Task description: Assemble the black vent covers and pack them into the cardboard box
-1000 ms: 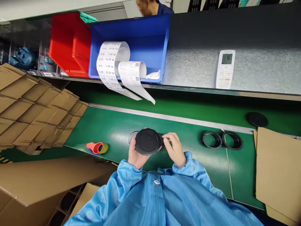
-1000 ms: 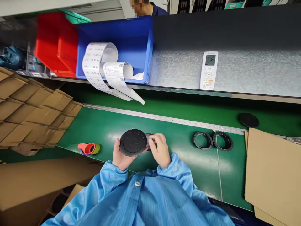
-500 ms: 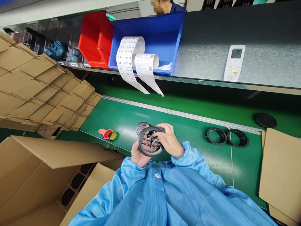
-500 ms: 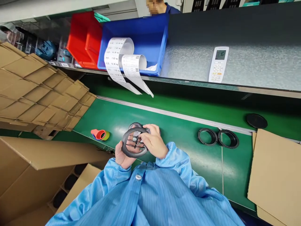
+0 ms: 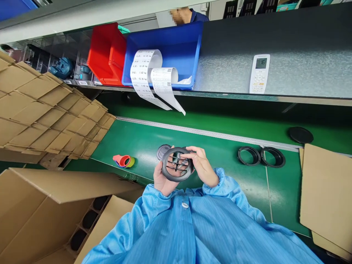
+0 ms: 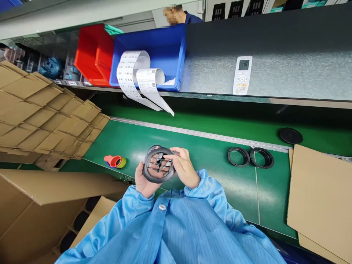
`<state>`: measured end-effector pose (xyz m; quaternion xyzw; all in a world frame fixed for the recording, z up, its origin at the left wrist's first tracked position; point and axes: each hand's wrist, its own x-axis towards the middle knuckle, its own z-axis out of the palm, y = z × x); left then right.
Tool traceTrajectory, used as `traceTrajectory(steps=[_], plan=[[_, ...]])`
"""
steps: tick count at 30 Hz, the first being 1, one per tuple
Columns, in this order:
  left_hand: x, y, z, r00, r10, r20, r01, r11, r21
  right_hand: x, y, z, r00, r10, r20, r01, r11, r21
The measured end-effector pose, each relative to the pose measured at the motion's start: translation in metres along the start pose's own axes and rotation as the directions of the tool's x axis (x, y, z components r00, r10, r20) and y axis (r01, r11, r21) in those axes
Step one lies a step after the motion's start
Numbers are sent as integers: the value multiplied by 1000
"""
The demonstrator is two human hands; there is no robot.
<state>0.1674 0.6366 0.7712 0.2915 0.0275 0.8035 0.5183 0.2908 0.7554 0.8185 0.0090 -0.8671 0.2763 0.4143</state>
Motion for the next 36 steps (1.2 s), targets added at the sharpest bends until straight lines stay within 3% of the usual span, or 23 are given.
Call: traceTrajectory(steps=[5,9,12,15,17,19,21,22,24,26,30,36], plan=[[10,0,-2,999,-9,-37,11,999,36,-2,12,0,999,-11,-36,7,995,-98],[20,2,-18,965,-77,-250,81,997,5,-8,21,12,971,-124,206,191,919,-344],[34,-9,-31,896,-228,-382,255,967,21,-10,31,12,953,-7,302,135,905,-404],[49,-30,-30,848,-369,-380,433,896,96,-9,49,-9,936,155,317,-14,914,-405],[56,-40,-23,822,-414,-391,504,849,161,-9,66,-40,946,239,220,-110,873,-475],[60,-42,-19,814,-408,-413,525,821,224,-13,89,-83,945,322,-57,-286,730,-621],[64,-35,-21,816,-405,-413,529,811,251,-21,117,-131,862,357,-361,-502,493,-711],[65,-31,-24,812,-413,-413,536,808,246,-27,133,-153,816,364,-449,-570,385,-726],[67,-22,-31,790,-434,-434,559,801,216,-39,160,-187,766,395,-506,-619,245,-746],[67,-16,-39,758,-431,-490,578,792,197,-50,180,-206,760,432,-486,-603,189,-775],[66,-12,-49,713,-452,-536,620,763,181,-62,199,-198,795,434,-425,-547,208,-811],[72,-5,-60,690,-441,-573,616,774,146,-53,188,-133,906,378,-189,-343,393,-853]])
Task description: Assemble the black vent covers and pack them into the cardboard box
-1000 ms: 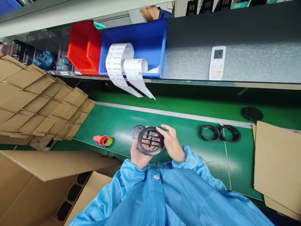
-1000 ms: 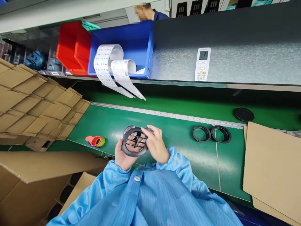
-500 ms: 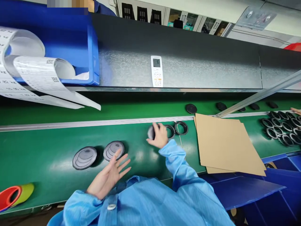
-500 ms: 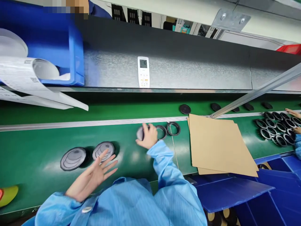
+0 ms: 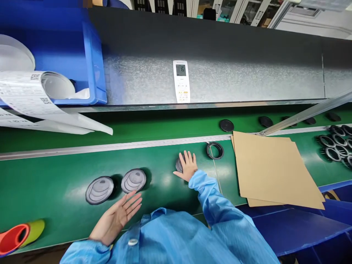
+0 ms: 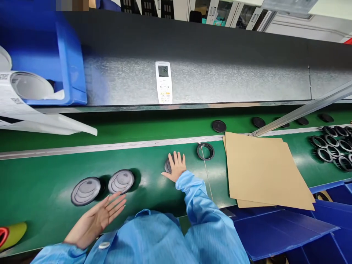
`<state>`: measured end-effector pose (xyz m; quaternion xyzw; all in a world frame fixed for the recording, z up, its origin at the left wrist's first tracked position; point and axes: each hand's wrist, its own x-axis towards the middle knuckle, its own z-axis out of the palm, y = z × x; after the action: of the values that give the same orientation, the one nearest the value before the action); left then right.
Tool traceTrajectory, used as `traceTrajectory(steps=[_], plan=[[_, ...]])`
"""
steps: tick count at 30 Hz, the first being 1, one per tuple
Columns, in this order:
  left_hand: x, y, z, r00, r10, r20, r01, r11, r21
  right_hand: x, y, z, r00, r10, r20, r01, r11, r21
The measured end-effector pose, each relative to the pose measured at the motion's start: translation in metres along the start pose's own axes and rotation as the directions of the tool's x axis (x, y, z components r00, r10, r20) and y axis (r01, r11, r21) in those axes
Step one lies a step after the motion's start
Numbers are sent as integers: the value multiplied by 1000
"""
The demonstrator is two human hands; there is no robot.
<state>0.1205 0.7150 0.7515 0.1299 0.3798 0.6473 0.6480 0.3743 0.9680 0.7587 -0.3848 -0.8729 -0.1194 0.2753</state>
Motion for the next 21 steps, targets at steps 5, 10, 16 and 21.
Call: traceTrajectory(steps=[5,10,16,21], plan=[[-1,10,1,996,-16,-83,13,999,-33,16,-37,-27,985,12,-173,4,996,91],[12,13,-3,995,-9,-101,21,992,121,19,-44,-9,999,39,-25,-35,989,147],[98,-10,71,869,316,382,-472,297,830,64,20,-34,975,191,-110,-136,914,382],[156,-35,122,506,4,862,-647,-659,383,118,175,-125,546,834,-79,-583,446,678]])
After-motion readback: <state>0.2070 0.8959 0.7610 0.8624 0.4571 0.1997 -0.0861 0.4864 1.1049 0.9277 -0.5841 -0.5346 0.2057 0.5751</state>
